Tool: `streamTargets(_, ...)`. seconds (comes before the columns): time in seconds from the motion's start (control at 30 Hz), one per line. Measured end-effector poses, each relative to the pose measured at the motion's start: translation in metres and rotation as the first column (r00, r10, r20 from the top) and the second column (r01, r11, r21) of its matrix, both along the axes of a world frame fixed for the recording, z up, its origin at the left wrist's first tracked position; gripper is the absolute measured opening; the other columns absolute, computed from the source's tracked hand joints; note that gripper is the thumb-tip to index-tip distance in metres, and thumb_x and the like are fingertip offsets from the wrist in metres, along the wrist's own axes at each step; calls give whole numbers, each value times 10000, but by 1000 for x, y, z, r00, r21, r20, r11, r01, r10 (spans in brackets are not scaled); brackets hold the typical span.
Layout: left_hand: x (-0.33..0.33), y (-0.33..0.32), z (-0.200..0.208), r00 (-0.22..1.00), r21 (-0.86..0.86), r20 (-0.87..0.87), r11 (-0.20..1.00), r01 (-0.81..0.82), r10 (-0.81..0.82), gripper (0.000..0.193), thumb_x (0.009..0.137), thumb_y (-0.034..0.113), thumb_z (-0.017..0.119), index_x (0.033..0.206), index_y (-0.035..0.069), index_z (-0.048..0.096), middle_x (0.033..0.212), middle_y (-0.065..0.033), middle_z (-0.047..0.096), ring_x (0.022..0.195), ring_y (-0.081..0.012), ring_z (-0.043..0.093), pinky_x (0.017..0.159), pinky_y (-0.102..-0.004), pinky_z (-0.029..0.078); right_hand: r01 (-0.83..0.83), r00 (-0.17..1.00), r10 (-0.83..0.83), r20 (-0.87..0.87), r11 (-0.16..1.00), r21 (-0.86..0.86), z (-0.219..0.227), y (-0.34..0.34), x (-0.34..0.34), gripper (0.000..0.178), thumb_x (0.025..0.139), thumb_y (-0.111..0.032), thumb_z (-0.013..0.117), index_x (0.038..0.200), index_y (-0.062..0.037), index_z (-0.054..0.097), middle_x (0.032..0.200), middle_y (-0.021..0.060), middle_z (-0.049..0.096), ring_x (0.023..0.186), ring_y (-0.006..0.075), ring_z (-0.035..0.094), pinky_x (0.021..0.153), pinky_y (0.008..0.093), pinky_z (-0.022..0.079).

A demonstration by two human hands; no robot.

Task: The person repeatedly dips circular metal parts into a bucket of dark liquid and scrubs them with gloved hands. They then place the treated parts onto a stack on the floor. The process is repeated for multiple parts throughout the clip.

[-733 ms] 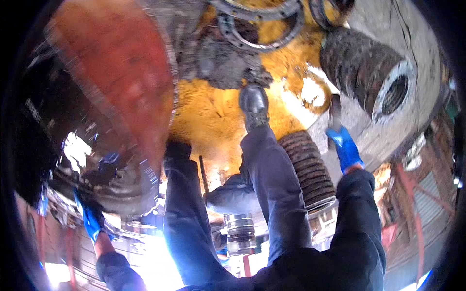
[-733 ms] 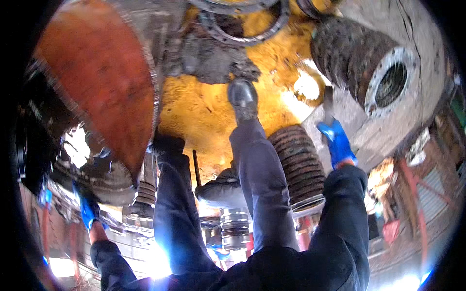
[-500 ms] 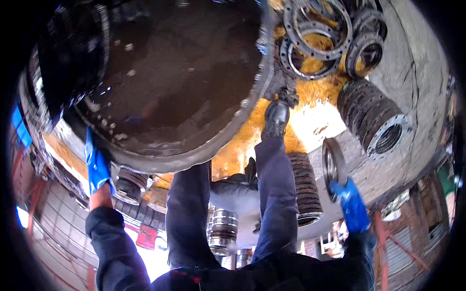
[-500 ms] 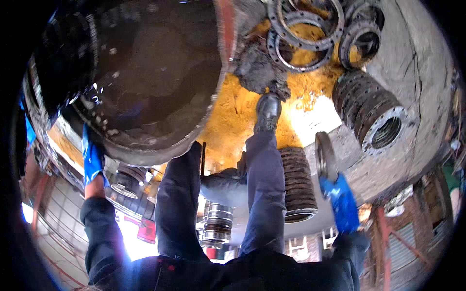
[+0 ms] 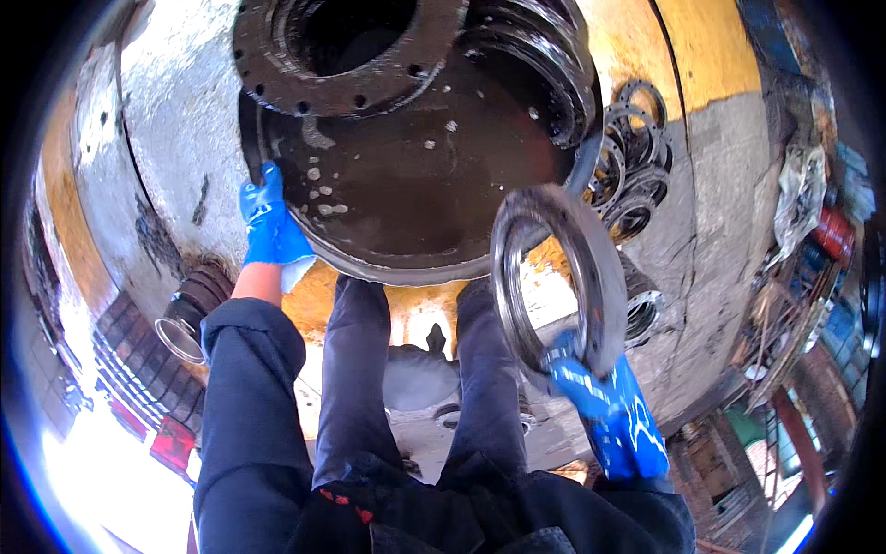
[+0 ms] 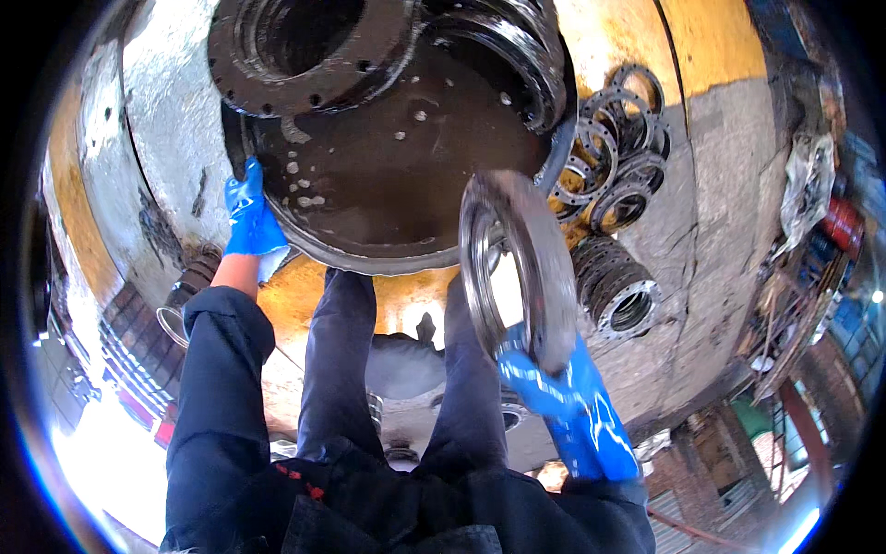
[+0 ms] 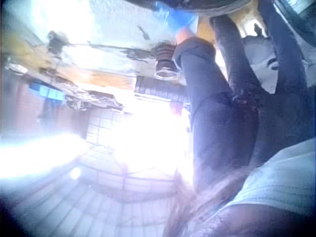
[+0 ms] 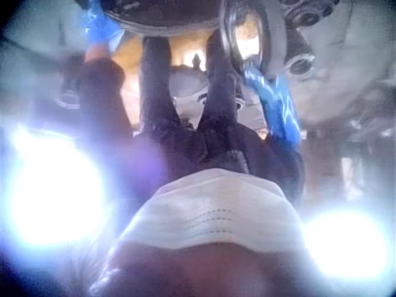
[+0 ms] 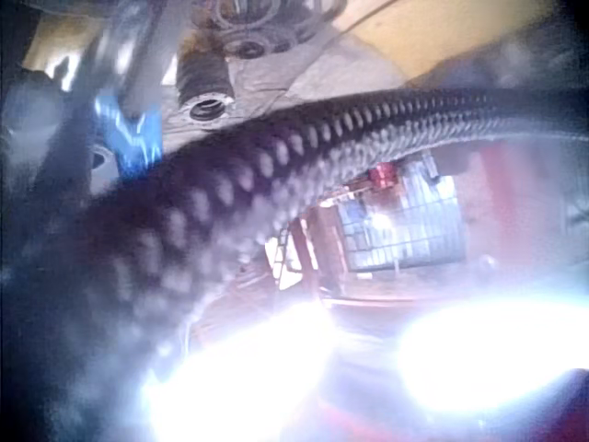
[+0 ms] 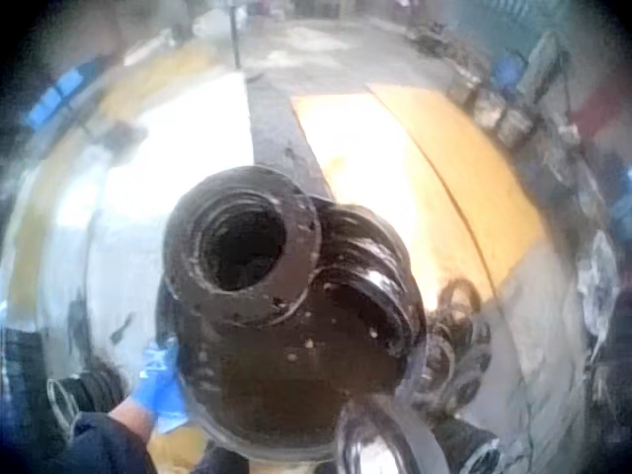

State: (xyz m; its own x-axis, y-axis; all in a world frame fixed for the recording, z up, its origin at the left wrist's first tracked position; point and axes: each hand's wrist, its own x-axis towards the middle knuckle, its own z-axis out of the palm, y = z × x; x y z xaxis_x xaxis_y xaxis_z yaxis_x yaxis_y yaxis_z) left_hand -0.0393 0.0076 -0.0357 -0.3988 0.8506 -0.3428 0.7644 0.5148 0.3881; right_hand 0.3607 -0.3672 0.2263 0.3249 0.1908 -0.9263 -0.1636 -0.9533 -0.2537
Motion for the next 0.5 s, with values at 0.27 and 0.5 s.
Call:
streamTargets(0.27,26,-2,19,997,-45,71,999,-26,29,530,893,520,576,1028,32,733,935,-242,725,934,-420,700,830,-495,534,-97,992,86,92,988,122,-87,163,-16,574,787,-399,751,1139,43,650,942,129,688,866,228,645,778,377,512)
streamTargets(0.5,28,-7,14,990,-82,133,996,-27,38,550,913,518,574,1155,36,686,1036,-236,719,996,-427,681,894,-494,522,-194,977,184,107,977,92,-141,229,-30,504,791,-444,737,978,23,718,829,101,686,816,208,608,725,385,480)
